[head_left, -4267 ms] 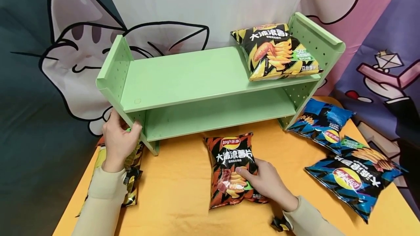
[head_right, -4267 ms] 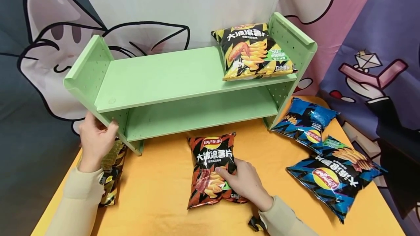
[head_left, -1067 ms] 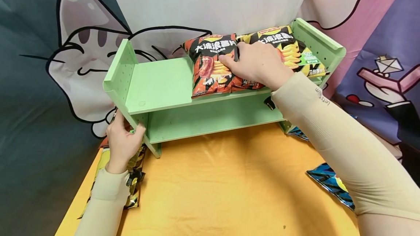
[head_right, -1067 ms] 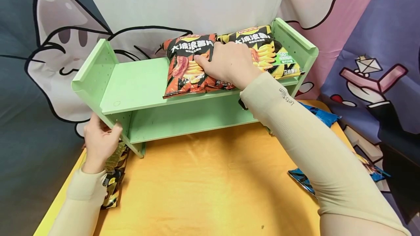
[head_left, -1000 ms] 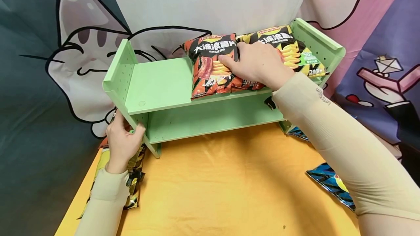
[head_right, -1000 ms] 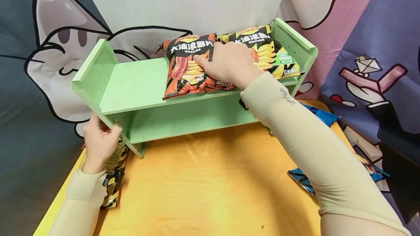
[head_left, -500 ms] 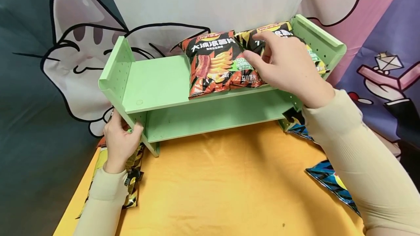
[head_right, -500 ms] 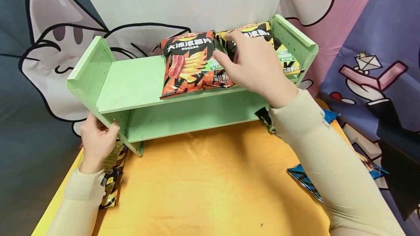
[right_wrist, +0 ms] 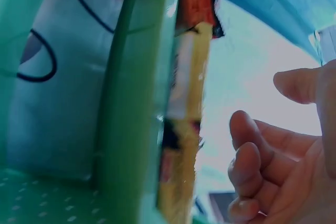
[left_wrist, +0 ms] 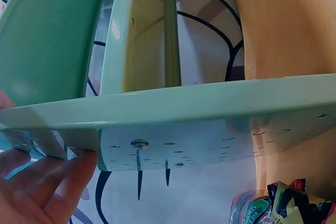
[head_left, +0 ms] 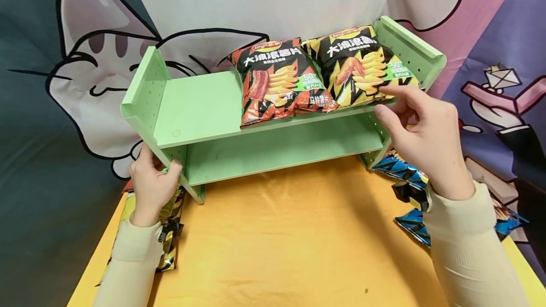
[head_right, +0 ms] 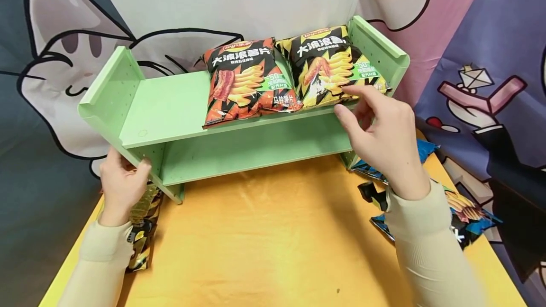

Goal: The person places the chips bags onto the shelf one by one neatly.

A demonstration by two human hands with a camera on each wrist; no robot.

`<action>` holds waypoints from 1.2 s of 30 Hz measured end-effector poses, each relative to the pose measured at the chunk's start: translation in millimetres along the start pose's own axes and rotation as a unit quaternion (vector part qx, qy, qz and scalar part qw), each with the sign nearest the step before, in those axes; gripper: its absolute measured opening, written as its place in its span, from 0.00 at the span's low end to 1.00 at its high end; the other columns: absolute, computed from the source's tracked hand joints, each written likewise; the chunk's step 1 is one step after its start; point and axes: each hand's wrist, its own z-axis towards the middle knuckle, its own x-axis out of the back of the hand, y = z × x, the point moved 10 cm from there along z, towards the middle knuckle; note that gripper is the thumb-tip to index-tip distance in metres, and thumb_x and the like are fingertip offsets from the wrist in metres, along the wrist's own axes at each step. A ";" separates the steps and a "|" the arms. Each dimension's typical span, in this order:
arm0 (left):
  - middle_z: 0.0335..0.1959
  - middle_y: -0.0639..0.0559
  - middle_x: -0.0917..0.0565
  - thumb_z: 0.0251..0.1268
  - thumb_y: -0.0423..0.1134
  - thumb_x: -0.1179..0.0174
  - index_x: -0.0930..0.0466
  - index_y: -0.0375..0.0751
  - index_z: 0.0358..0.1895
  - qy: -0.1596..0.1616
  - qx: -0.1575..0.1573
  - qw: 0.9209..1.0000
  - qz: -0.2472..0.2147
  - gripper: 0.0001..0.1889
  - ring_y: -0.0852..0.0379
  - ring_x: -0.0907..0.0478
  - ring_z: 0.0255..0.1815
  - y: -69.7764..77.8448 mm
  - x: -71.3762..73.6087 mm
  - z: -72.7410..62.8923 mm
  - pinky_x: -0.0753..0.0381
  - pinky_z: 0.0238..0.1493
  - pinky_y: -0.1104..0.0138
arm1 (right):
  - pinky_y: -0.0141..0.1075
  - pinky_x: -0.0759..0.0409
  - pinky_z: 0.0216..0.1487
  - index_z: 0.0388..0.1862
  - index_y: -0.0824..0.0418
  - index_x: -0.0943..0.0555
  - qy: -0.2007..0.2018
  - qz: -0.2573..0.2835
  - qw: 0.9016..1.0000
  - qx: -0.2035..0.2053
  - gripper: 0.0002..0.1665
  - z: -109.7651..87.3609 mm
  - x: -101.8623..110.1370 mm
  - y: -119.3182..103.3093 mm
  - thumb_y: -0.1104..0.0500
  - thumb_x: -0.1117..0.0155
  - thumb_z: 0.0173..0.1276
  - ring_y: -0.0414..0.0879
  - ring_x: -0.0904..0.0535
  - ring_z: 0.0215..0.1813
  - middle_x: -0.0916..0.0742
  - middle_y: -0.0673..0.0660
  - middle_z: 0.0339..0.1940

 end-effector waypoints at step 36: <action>0.18 0.42 0.19 0.51 0.33 0.43 0.17 0.36 0.56 0.013 0.006 1.000 0.000 0.24 0.79 0.32 0.21 -3.6 -0.7 -2.2 0.35 0.28 0.79 | 0.45 0.30 0.32 0.52 0.61 0.14 -0.108 -0.084 0.966 -0.218 0.20 -94.8 -78.8 180.1 0.47 0.40 0.77 0.56 0.19 0.29 0.10 0.65 0.34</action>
